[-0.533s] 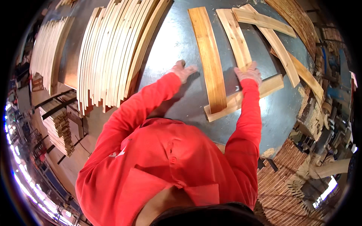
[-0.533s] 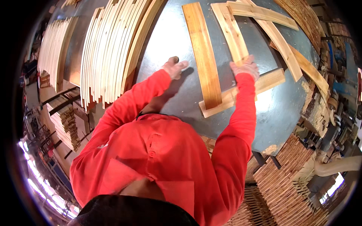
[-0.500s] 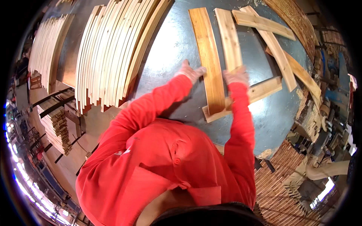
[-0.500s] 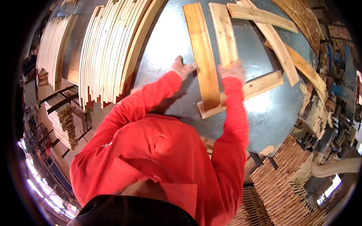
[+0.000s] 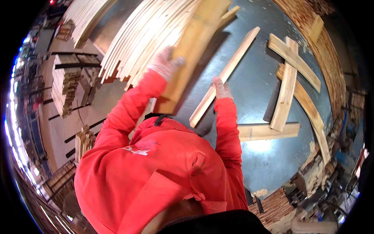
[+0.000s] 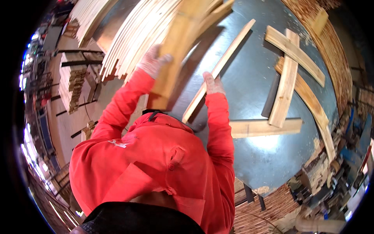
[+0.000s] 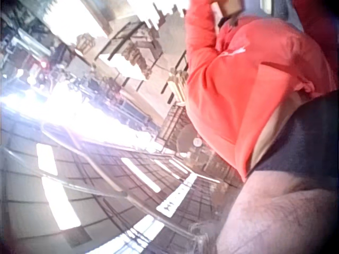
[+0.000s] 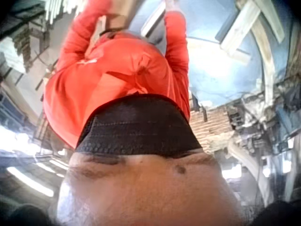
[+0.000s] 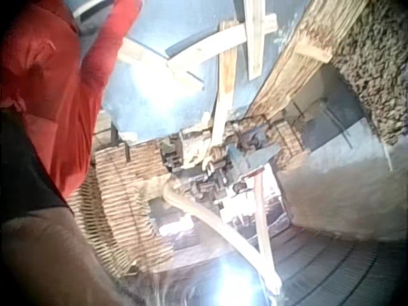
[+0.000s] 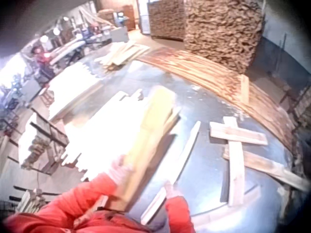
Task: The person repeatedly picks up thin wooden planks from a metal table and stacks them into neat piles. They handle the planks one at a time or in small groups, aligning them carefully before placing them onto the growing stacks.
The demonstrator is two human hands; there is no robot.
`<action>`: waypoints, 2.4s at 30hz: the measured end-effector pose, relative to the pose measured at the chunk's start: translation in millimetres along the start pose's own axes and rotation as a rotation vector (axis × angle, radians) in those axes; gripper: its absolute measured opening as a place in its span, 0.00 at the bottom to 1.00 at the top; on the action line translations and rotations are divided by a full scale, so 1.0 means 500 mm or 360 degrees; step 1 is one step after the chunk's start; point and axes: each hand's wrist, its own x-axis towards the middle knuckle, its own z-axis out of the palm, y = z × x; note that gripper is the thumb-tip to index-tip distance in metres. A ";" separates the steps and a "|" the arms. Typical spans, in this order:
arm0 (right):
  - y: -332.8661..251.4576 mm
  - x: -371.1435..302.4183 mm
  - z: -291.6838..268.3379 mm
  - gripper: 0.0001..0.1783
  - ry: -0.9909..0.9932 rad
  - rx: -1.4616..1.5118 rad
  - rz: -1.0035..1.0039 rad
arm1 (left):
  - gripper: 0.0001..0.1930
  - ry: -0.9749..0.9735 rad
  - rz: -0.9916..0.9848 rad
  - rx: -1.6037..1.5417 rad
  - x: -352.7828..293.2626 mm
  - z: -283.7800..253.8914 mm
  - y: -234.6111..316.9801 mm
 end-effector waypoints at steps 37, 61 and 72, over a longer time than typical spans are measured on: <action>-0.215 0.244 1.037 0.34 0.0077 -0.1266 -0.0730 | 0.24 0.1986 -0.0876 0.0442 -0.203 -1.731 -0.501; -0.264 -0.134 1.041 0.38 0.1718 -0.2100 0.0391 | 0.18 0.0752 0.0469 -0.0568 0.227 -1.739 -0.323; -0.045 0.101 0.212 0.37 0.1629 -0.0670 -0.0052 | 0.43 -0.0216 -0.0047 0.1435 0.576 -0.579 -0.124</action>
